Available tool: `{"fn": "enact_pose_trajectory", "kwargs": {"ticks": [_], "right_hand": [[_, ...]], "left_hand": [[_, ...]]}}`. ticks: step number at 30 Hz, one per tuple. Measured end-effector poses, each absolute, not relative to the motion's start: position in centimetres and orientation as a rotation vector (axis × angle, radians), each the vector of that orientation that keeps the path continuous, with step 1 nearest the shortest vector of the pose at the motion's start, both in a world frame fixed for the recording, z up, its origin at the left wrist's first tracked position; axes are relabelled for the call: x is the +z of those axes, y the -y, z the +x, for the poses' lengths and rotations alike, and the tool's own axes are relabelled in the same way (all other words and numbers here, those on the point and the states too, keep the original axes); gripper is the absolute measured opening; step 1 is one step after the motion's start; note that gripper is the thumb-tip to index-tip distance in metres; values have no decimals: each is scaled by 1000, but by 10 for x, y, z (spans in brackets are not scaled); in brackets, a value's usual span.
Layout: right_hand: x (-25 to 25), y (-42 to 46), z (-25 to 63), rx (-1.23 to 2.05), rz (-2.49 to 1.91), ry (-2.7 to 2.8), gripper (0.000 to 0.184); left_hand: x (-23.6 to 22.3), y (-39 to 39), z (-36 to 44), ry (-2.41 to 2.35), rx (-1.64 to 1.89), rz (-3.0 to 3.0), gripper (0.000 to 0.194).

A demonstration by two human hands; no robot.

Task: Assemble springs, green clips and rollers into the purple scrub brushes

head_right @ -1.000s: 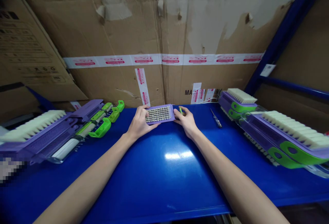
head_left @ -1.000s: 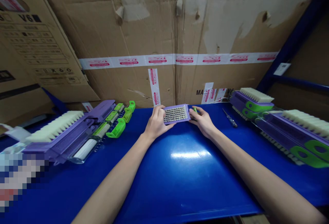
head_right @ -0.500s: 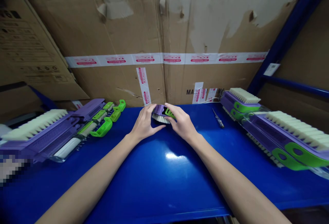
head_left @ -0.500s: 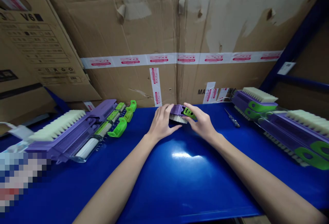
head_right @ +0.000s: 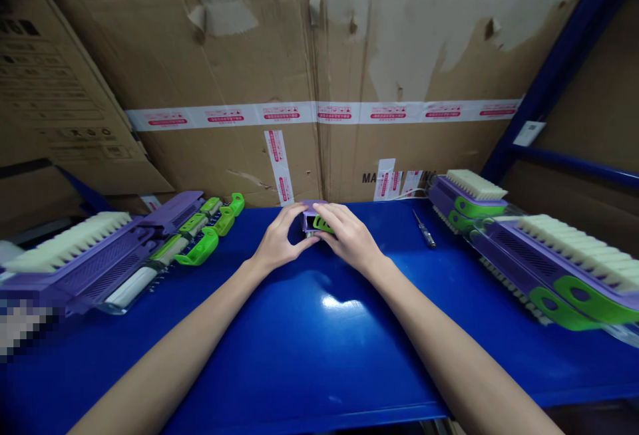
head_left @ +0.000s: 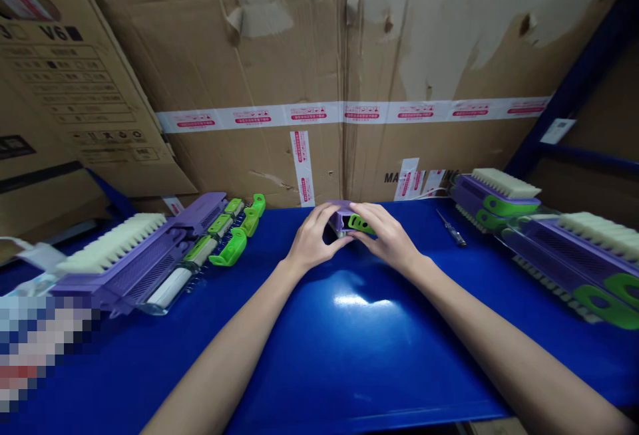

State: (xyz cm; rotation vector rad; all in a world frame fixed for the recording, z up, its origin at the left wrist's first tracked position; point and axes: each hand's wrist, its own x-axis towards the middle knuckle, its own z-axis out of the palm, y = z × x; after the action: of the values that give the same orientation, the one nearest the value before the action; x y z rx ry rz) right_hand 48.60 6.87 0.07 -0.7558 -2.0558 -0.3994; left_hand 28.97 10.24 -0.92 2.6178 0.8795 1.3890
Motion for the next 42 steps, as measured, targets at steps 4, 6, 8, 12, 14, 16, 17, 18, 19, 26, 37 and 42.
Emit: {"fn": "enact_pose_trajectory", "kwargs": {"ticks": [4,6,8,12,14,16,17,18,19,26,37,42], "right_hand": [[4,-68,490,-419,-788,2033,60],[5,-67,491,-420,-800,2035,56],[6,-67,492,-428,-794,2026,54],[7,-66,491,-411,-788,1985,50],[8,-66,490,-401,-789,1979,49],[9,-65,490,-417,-783,1976,46],[10,-65,490,-435,-779,1971,45],[10,-64,490,-458,-774,1965,42],[11,-64,489,-485,-771,1959,41],[10,-63,483,-617,-807,1879,31],[12,-64,478,-650,-799,1893,29],[12,-65,477,-642,-887,1956,31]], "left_hand": [[-13,-105,290,-940,1467,2561,45],[-14,-107,290,-974,1501,2526,43],[-14,-107,290,-996,1522,2495,43],[-12,-106,290,-995,1536,2452,44],[-11,-105,291,-990,1547,2436,44],[-12,-105,291,-991,1563,2418,44],[-12,-105,291,-992,1570,2410,44],[-12,-105,291,-992,1574,2404,44],[-12,-104,291,-991,1577,2399,44],[-11,-103,292,-995,1546,2356,44],[-11,-105,291,-987,1493,2275,44],[-11,-106,291,-969,1497,2268,44]]}}
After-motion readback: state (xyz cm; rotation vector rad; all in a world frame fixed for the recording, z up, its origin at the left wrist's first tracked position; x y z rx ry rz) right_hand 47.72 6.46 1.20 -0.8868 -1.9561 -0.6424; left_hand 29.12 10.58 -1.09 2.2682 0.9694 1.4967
